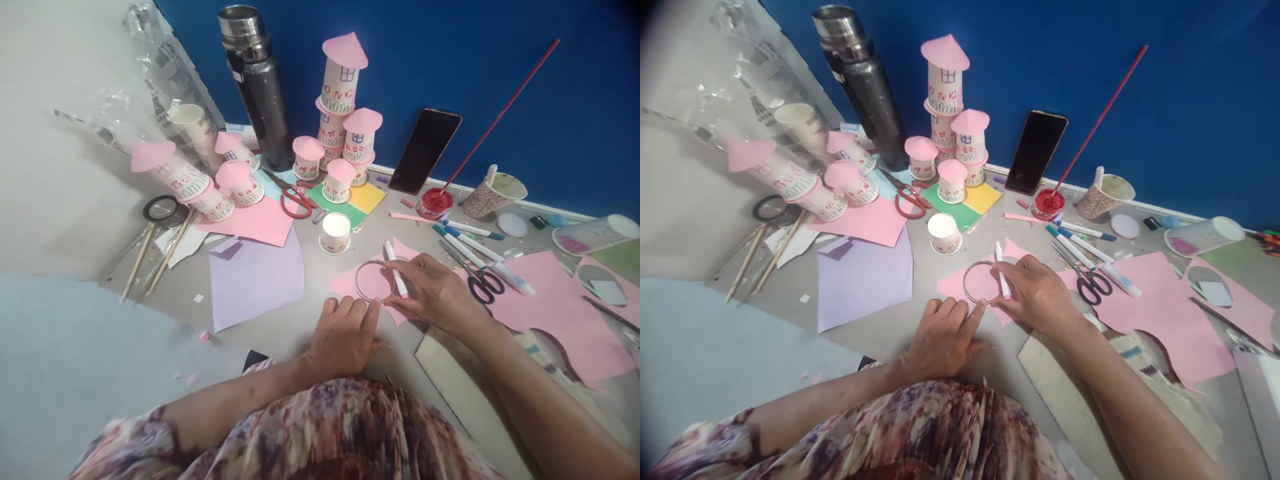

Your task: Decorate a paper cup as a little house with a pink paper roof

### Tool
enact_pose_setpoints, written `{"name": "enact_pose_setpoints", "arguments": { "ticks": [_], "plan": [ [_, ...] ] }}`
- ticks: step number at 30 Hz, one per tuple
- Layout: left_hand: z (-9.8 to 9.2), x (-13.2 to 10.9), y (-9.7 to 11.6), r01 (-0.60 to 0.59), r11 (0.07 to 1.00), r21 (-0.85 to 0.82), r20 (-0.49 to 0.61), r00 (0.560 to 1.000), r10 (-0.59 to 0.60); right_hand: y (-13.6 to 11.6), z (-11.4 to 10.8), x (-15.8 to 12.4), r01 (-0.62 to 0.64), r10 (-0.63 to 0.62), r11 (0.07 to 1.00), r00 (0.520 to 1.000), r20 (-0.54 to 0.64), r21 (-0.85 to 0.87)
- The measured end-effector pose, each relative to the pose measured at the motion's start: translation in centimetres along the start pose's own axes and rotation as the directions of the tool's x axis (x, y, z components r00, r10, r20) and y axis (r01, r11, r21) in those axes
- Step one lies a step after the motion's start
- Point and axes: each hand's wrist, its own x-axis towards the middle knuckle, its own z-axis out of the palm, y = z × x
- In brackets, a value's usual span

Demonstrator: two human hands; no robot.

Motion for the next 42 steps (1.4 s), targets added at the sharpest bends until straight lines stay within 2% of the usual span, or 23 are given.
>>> {"name": "enact_pose_setpoints", "arguments": {
  "ticks": [2,6,9,12,15,18,22,27,31,36,42],
  "plan": [
    [0.0,0.0,-0.1,0.010,1.000,-0.014,0.020,1.000,-0.010,-0.4,-0.8,0.1,-0.008,0.008,1.000,1.000,-0.018,0.029],
    [0.1,-0.1,-0.2,0.026,0.999,-0.043,0.033,0.999,-0.025,-1.7,-3.2,0.9,0.014,0.021,0.984,0.981,-0.195,0.177],
    [0.2,-0.1,-0.3,0.033,0.998,-0.056,0.019,0.999,-0.032,-3.1,-4.7,2.2,0.032,0.052,0.950,0.964,-0.259,0.309],
    [0.3,-0.2,-0.4,0.029,0.997,-0.074,-0.022,0.999,-0.031,-4.5,-5.0,3.8,-0.036,0.118,0.911,0.977,-0.175,0.410],
    [0.6,-0.3,-0.5,0.021,0.995,-0.102,-0.053,0.998,-0.027,-5.6,-4.4,5.2,-0.164,0.162,0.879,0.986,0.043,0.448],
    [0.7,-0.4,-0.6,0.025,0.991,-0.128,-0.036,0.999,-0.030,-6.1,-3.5,6.3,-0.199,0.144,0.917,0.973,0.177,0.345],
    [0.8,-0.4,-0.6,0.041,0.987,-0.155,0.015,0.999,-0.040,-6.6,-2.9,7.2,-0.126,0.084,0.978,0.966,0.246,0.164],
    [0.9,-0.5,-0.6,0.052,0.986,-0.160,0.042,0.998,-0.046,-7.1,-2.4,7.9,-0.051,0.033,0.998,0.942,0.333,0.045],
    [0.7,-0.5,-0.6,0.056,0.985,-0.162,0.075,0.996,-0.045,-7.3,-2.0,8.3,-0.033,0.042,0.999,0.936,0.351,-0.030],
    [0.6,-0.4,-0.6,0.049,0.988,-0.146,0.068,0.997,-0.040,-7.5,-1.9,8.7,-0.082,0.105,0.994,0.928,0.357,-0.077],
    [0.8,-0.4,-0.5,0.042,0.989,-0.142,0.042,0.998,-0.036,-6.5,-1.1,8.8,-0.147,0.155,0.988,0.960,0.231,-0.052]
  ]
}}
